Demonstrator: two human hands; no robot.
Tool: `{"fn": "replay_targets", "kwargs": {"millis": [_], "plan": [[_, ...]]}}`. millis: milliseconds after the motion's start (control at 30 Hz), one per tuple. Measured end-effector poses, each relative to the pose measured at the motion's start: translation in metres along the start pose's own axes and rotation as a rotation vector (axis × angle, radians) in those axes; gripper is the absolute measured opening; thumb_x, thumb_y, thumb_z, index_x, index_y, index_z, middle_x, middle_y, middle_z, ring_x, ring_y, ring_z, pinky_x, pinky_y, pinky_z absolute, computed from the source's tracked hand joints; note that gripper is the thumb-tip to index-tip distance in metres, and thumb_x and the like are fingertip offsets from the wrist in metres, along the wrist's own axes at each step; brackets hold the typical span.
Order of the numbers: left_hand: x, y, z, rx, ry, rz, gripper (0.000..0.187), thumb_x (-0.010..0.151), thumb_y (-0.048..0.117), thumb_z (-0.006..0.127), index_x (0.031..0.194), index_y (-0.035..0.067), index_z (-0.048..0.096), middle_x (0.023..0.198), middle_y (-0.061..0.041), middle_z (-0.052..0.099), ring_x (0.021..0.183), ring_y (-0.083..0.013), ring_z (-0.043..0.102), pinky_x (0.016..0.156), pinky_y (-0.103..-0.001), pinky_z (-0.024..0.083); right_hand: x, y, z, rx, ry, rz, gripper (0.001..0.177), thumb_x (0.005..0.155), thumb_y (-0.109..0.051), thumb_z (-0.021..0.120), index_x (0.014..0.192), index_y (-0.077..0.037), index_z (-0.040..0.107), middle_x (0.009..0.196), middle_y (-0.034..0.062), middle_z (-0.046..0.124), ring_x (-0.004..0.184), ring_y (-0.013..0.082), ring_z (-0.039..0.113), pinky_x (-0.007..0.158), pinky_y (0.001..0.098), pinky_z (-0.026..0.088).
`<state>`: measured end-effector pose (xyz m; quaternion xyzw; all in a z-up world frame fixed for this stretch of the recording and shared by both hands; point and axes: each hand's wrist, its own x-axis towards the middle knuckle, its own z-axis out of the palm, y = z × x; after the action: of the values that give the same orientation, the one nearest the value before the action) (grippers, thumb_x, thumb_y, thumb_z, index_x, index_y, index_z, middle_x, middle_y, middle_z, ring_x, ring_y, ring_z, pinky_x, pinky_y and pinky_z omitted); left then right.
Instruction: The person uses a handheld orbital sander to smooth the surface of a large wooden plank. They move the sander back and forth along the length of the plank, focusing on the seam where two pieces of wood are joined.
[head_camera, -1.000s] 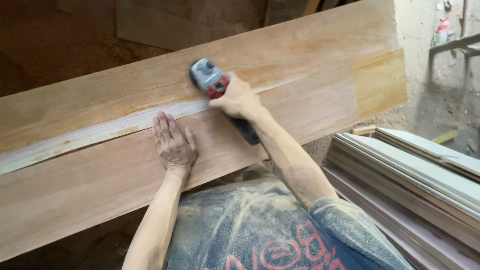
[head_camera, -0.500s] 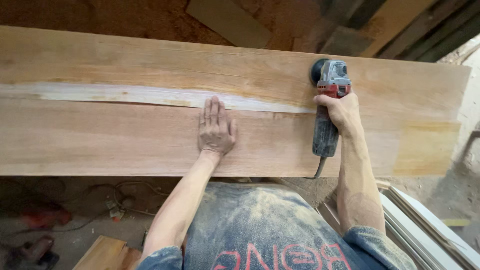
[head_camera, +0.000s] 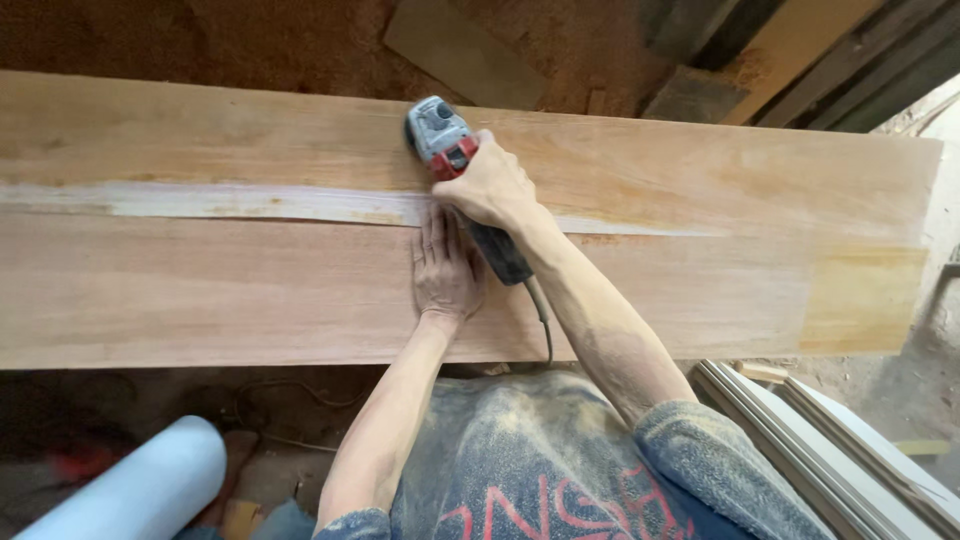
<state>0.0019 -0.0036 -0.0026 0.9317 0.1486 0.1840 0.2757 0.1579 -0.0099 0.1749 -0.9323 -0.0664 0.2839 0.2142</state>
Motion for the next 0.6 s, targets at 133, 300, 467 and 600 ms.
{"fn": "replay_targets", "kwargs": {"millis": [133, 300, 467, 600], "plan": [[0.004, 0.002, -0.003, 0.085, -0.057, -0.001, 0.070, 0.096, 0.036, 0.059, 0.150, -0.004, 0.044, 0.162, -0.022, 0.037, 0.153, -0.0420, 0.032, 0.125, -0.056, 0.025, 0.005, 0.013, -0.020, -0.019, -0.024, 0.054, 0.080, 0.061, -0.042, 0.083, 0.129, -0.008, 0.055, 0.116, 0.0182, 0.072, 0.113, 0.0350, 0.068, 0.098, 0.0431, 0.052], [0.004, 0.005, -0.010, 0.153, -0.102, 0.026, 0.074, 0.095, 0.039, 0.062, 0.152, -0.006, 0.046, 0.163, -0.025, 0.037, 0.153, -0.0417, 0.031, 0.124, -0.057, 0.023, 0.009, 0.087, -0.070, 0.115, 0.135, 0.132, 0.074, 0.059, -0.039, 0.084, 0.121, -0.008, 0.061, 0.111, 0.0146, 0.075, 0.107, 0.0293, 0.071, 0.092, 0.0385, 0.055], [0.006, 0.005, -0.012, 0.174, -0.125, 0.074, 0.073, 0.097, 0.036, 0.063, 0.153, -0.006, 0.045, 0.166, -0.025, 0.035, 0.157, -0.0438, 0.028, 0.128, -0.057, 0.021, 0.002, 0.198, -0.141, 0.284, 0.307, 0.169, 0.065, 0.059, -0.031, 0.087, 0.115, -0.005, 0.065, 0.101, 0.0092, 0.076, 0.094, 0.0198, 0.073, 0.085, 0.0320, 0.056], [0.007, 0.007, -0.012, 0.146, -0.124, 0.088, 0.074, 0.097, 0.035, 0.062, 0.155, -0.008, 0.043, 0.168, -0.026, 0.033, 0.157, -0.0452, 0.027, 0.128, -0.058, 0.020, -0.013, 0.283, -0.196, 0.440, 0.388, 0.268, 0.042, 0.064, -0.022, 0.086, 0.100, -0.005, 0.073, 0.090, 0.0050, 0.073, 0.079, 0.0149, 0.068, 0.073, 0.0317, 0.056]]}}
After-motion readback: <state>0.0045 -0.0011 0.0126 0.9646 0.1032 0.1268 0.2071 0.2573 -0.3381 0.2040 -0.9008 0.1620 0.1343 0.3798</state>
